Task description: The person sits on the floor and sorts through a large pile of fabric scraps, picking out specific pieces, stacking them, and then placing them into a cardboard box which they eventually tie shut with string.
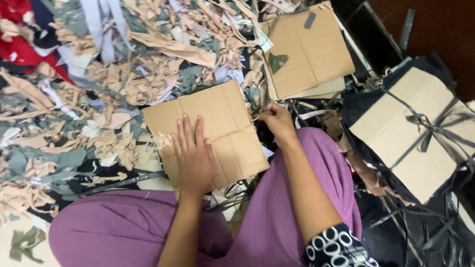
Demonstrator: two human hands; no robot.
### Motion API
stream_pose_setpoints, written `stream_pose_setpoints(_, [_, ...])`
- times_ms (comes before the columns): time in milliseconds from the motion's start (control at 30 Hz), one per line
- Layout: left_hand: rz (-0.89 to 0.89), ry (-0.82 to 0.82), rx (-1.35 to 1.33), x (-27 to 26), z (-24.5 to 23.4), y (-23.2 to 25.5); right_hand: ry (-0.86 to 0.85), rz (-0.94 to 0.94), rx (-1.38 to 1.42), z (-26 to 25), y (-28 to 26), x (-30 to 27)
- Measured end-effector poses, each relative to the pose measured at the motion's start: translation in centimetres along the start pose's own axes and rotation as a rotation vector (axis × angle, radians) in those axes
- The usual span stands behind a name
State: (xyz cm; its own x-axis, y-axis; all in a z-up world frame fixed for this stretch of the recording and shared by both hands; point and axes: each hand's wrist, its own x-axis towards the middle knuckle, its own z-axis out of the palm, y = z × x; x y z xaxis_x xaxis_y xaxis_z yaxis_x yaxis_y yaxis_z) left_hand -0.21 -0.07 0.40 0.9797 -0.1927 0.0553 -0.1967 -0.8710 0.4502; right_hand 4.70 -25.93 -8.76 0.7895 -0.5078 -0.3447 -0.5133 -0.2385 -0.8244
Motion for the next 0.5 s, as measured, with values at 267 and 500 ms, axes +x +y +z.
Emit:
stream_pose_setpoints(267, [0.002,0.127,0.050,0.1,1.7,-0.7,-0.366,-0.095,0.639,-1.6,-9.9,-7.9])
stream_pose_setpoints(500, [0.018,0.237,0.006,-0.1,3.8,-2.0,-0.420,-0.553,0.171,6.6,-14.3,-14.0])
